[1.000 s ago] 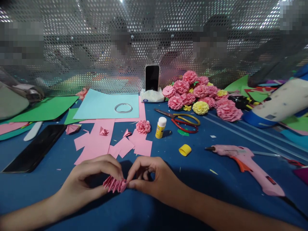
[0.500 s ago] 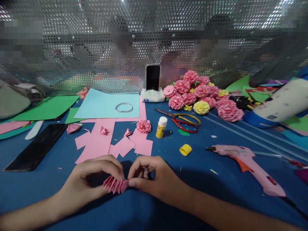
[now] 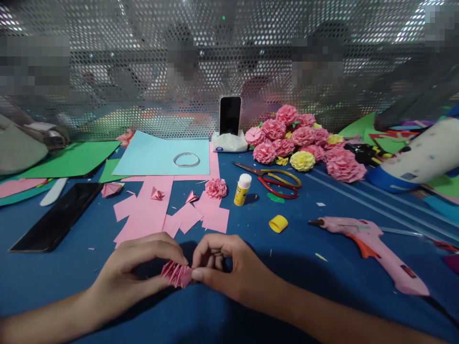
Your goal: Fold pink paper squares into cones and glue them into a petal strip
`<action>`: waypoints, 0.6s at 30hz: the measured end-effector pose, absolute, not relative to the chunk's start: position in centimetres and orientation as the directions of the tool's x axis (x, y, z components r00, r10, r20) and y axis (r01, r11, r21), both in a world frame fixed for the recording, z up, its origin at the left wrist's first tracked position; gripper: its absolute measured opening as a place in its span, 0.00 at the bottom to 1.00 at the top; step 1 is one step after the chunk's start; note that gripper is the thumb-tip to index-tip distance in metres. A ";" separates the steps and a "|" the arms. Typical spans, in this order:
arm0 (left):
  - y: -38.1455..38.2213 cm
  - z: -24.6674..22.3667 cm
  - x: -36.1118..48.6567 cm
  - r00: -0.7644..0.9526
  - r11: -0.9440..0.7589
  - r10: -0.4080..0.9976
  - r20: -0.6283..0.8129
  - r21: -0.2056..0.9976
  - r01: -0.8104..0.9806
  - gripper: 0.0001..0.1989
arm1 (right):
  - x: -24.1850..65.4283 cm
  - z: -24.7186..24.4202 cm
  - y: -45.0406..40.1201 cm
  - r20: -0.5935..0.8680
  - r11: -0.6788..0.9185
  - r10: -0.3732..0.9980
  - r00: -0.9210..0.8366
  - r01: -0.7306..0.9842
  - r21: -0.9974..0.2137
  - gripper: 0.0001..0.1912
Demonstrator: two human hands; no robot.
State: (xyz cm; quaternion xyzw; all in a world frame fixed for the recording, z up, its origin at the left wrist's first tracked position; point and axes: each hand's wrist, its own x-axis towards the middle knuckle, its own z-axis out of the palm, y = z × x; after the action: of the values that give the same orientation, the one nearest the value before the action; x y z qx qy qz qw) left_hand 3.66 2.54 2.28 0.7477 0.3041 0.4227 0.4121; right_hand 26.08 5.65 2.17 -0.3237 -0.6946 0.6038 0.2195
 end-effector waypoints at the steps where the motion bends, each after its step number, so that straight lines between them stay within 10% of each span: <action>1: 2.5 2.3 3.6 0.459 -0.474 0.803 0.380 0.874 0.105 0.05 | 26.1 2.1 5.6 -0.086 0.069 0.713 -0.696 0.191 -0.979 0.11; 18: 2.0 2.6 4.0 0.414 -0.484 0.825 0.386 0.859 0.165 0.03 | 26.0 2.3 5.4 -0.034 0.167 0.729 -0.684 0.225 -0.960 0.08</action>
State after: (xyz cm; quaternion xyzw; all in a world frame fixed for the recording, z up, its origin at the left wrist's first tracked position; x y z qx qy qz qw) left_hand 4.04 2.04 2.56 0.7474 0.3310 0.4285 0.3850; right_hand 25.96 5.42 2.31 -0.3269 -0.7297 0.5563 0.2263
